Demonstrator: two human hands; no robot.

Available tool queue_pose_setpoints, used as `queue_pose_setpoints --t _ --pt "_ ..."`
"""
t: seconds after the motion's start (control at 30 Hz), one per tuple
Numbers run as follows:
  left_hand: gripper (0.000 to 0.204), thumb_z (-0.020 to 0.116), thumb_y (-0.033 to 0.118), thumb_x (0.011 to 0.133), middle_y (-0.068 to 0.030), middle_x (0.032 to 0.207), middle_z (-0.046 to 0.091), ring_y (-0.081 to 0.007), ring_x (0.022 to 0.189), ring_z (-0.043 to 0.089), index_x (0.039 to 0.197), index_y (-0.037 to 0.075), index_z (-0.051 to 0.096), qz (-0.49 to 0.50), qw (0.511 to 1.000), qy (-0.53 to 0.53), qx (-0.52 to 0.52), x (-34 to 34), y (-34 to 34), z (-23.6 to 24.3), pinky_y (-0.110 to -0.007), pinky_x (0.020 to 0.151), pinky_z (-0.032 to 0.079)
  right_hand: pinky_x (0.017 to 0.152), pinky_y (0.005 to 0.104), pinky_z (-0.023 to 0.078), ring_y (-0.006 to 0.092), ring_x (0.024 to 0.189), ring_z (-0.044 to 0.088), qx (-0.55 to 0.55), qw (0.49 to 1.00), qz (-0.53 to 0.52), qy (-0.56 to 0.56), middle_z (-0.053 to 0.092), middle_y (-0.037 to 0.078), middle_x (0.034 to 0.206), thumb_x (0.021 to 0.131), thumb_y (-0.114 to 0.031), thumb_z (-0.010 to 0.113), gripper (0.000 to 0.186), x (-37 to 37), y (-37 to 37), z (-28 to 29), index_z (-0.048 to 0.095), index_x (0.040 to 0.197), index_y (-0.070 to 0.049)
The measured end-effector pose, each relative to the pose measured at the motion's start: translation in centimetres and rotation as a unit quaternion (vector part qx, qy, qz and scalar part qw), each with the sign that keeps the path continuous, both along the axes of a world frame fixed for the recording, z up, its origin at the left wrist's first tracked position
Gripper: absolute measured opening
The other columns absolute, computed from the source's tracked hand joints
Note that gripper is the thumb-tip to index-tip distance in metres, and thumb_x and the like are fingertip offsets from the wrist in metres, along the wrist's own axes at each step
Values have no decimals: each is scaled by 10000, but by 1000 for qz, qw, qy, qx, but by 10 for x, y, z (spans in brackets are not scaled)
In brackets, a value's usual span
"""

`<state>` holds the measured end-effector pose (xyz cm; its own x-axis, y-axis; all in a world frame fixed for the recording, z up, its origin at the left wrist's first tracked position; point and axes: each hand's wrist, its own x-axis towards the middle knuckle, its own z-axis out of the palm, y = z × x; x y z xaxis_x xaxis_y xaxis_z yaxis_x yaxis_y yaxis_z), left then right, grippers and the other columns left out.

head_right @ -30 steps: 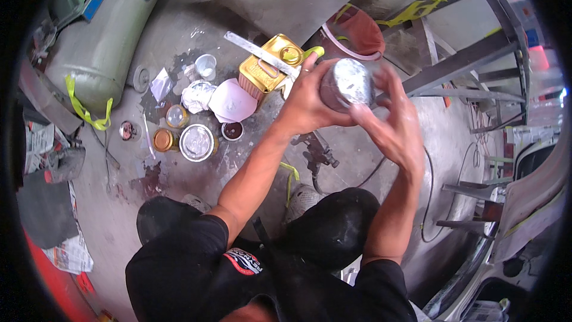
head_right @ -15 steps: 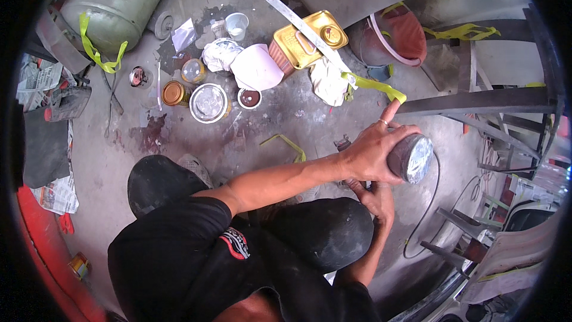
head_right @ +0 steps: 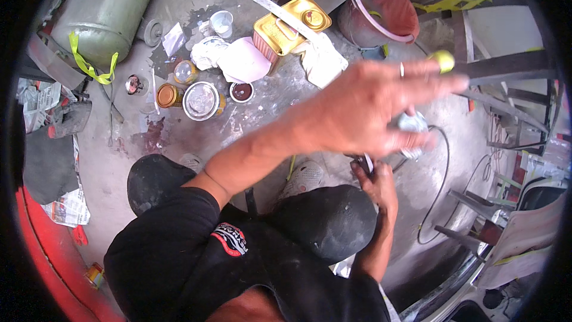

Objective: The person prepares a paint can for use by applying yellow masking tape around the rim and lid. They then open the can and pour a dark liquid from a small container into the paint can.

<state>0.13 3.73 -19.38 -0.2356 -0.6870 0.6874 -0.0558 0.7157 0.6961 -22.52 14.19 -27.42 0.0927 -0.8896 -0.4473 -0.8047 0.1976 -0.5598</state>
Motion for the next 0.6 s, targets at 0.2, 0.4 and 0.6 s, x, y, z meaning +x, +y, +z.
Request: queue_pose_setpoints --t 0.2,0.4,0.6 --pt "422 733 247 853 -107 1044 721 -240 844 706 1238 90 654 62 993 -1 -104 58 -34 42 -333 767 573 695 465 504 400 756 664 -34 990 98 95 665 228 789 849 -196 675 353 -3 -14 -86 676 1186 -95" --pt "427 686 211 919 -61 1004 720 -147 856 677 1309 58 603 -6 987 -149 54 130 -18 68 -250 756 527 774 498 519 414 886 670 -1 967 234 106 692 225 928 833 -235 668 420 34 -72 -139 666 1242 -142" --pt "548 606 172 994 -26 1018 695 -69 963 619 1477 7 404 -46 945 -113 302 168 16 69 -206 845 470 816 493 524 397 922 671 13 934 343 99 715 180 969 801 -279 685 398 58 -122 -214 693 1183 -169"
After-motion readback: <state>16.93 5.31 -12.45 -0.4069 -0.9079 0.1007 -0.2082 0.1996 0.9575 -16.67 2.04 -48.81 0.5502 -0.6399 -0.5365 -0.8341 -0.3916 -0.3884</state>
